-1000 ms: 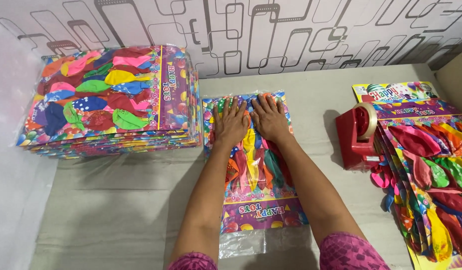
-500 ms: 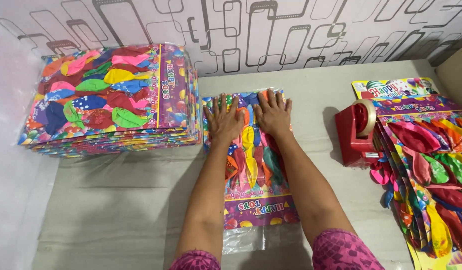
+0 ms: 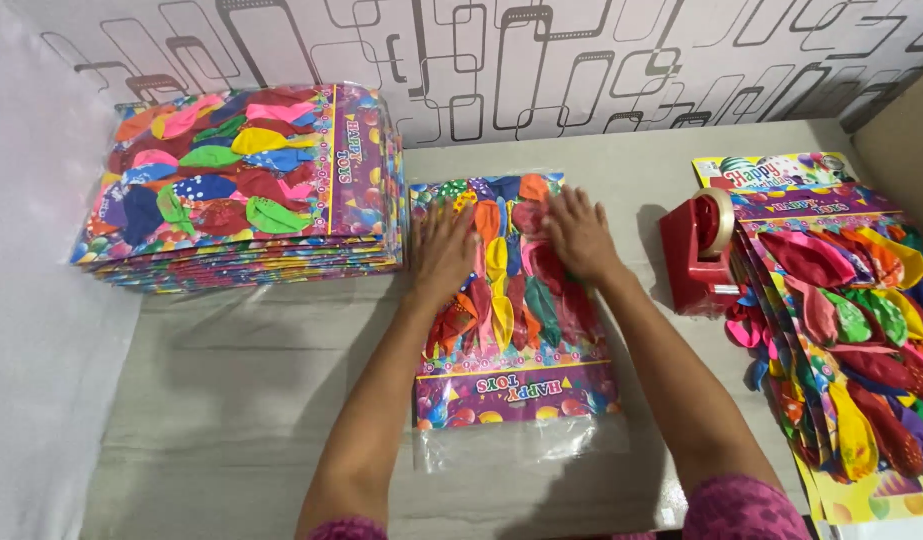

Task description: Packing colorful balloons and cardboard inserts into clear plastic sleeves for retail sale.

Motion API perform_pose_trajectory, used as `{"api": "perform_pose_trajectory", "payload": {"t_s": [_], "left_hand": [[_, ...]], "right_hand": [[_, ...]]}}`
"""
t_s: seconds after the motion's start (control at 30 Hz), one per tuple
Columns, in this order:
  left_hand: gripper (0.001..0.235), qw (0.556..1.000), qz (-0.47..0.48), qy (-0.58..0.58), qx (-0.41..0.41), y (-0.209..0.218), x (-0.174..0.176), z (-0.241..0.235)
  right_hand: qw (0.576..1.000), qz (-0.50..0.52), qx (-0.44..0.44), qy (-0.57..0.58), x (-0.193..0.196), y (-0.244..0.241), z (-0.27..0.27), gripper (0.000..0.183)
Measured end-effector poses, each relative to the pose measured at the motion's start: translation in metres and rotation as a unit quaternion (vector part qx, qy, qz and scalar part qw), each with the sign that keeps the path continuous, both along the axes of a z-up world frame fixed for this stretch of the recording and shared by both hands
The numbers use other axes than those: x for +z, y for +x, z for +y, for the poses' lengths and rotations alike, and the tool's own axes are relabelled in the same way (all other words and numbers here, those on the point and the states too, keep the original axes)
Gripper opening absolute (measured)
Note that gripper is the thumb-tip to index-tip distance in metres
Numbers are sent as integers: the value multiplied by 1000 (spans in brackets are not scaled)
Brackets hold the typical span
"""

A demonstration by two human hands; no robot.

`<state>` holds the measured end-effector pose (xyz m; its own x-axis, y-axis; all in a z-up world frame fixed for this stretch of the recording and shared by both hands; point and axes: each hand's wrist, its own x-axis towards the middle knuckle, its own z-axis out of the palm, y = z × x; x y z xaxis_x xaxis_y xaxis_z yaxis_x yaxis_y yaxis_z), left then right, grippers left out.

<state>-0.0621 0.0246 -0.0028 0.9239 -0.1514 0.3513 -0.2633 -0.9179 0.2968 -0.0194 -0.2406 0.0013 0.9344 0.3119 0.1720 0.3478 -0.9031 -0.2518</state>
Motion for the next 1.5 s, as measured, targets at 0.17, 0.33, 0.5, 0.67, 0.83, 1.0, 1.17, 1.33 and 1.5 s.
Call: {"api": "perform_pose_trajectory", "payload": {"t_s": [0.17, 0.33, 0.5, 0.67, 0.83, 1.0, 1.17, 1.33, 1.5], "left_hand": [[51, 1000, 8, 27, -15, -57, -11, -31], [52, 999, -21, 45, -4, -66, -34, -33], [55, 997, 16, 70, 9, -65, -37, -35], [56, 996, 40, 78, 1, -70, -28, -35], [55, 996, 25, 76, -33, -79, -20, -28], [53, 996, 24, 57, -58, -94, -19, -15], [53, 997, -8, 59, -54, -153, -12, 0], [55, 996, 31, 50, -70, -199, -20, -6], [55, 992, 73, 76, -72, -190, -9, -8]], "right_hand": [[1000, -7, 28, -3, 4, -78, 38, 54], [998, -22, 20, -58, -23, -92, 48, 58], [995, -58, 11, -75, -29, -94, 50, 58], [995, -48, 2, -84, -30, -93, 50, 60], [996, -33, -5, -89, -28, -92, 50, 62], [999, 20, 12, -31, -15, -99, 46, 67], [997, -50, 40, -31, -4, -167, 26, 62], [998, -28, 24, -45, -8, -219, 18, 65], [996, -65, 18, -57, -22, -204, 20, 65]]}}
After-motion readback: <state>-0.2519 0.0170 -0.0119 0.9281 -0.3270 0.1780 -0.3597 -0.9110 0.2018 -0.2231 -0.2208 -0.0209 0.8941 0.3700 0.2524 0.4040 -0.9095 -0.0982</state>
